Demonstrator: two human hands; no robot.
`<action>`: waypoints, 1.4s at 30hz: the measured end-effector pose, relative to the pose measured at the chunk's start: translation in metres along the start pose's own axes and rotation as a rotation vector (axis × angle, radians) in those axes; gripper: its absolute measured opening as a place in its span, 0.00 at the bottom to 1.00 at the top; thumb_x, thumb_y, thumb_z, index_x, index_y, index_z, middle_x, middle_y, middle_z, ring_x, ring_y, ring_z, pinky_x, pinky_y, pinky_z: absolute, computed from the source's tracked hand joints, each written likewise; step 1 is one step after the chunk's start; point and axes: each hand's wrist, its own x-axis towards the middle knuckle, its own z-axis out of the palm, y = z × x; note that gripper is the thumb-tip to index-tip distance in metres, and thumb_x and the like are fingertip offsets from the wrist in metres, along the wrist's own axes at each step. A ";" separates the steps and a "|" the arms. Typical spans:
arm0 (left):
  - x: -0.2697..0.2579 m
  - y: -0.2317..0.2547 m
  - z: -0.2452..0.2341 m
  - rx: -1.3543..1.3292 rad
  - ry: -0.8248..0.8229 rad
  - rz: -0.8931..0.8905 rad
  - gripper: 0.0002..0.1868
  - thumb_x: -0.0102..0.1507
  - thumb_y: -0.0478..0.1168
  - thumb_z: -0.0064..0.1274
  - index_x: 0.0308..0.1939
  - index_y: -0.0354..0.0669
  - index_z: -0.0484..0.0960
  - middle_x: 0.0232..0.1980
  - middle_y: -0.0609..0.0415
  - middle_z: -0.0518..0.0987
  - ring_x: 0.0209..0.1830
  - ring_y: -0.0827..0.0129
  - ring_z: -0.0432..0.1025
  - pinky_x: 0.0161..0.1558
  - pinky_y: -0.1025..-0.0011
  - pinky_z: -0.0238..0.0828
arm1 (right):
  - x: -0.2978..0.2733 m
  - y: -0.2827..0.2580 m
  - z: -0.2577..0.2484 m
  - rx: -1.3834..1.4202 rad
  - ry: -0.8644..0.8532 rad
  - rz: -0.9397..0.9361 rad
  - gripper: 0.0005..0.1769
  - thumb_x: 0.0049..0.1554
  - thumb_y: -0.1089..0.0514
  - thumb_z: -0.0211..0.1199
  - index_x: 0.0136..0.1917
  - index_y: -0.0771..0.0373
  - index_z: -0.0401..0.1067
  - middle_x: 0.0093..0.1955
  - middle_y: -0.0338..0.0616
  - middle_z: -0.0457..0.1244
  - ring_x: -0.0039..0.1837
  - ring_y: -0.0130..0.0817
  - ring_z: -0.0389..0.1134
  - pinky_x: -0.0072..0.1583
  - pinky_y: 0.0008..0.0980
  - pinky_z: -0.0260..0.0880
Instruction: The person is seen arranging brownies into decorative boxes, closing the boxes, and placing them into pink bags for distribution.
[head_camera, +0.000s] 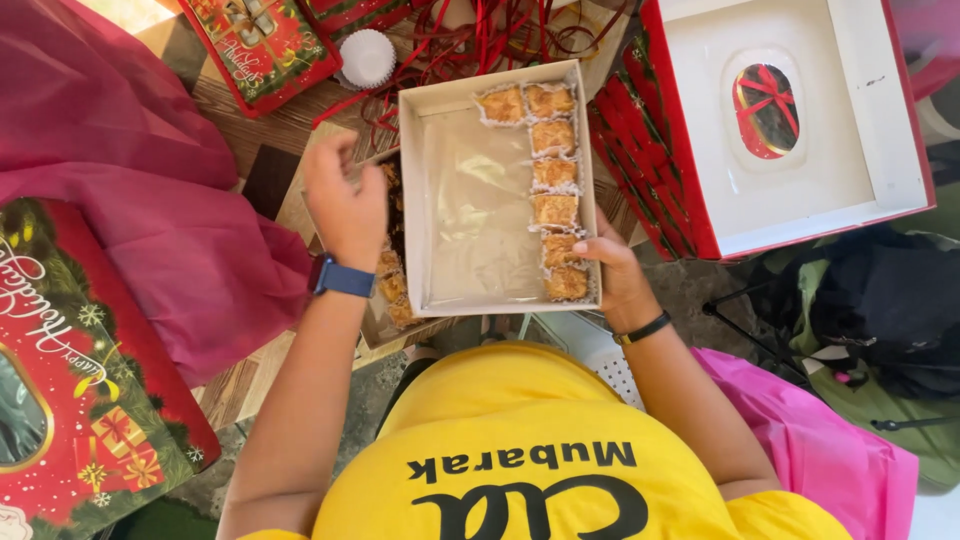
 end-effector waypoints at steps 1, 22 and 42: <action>0.008 0.026 -0.001 -0.074 0.056 0.097 0.21 0.55 0.25 0.55 0.53 0.40 0.78 0.43 0.48 0.73 0.44 0.55 0.72 0.47 0.67 0.77 | 0.005 0.009 -0.011 -0.004 -0.033 0.020 0.52 0.42 0.66 0.60 0.81 0.56 0.54 0.69 0.61 0.62 0.67 0.60 0.67 0.64 0.65 0.67; 0.013 0.059 0.044 0.017 -0.389 -0.285 0.41 0.57 0.41 0.62 0.72 0.47 0.60 0.54 0.48 0.77 0.48 0.56 0.73 0.39 0.57 0.71 | -0.008 0.008 0.040 -0.077 -0.163 0.163 0.48 0.46 0.65 0.64 0.79 0.60 0.54 0.72 0.52 0.59 0.69 0.50 0.64 0.65 0.49 0.70; -0.047 -0.185 0.028 0.503 -0.280 -0.355 0.23 0.56 0.44 0.67 0.55 0.52 0.81 0.52 0.51 0.73 0.50 0.48 0.77 0.50 0.53 0.78 | -0.024 -0.024 -0.014 0.079 0.125 0.041 0.42 0.42 0.65 0.57 0.72 0.61 0.65 0.59 0.64 0.67 0.55 0.63 0.72 0.55 0.66 0.73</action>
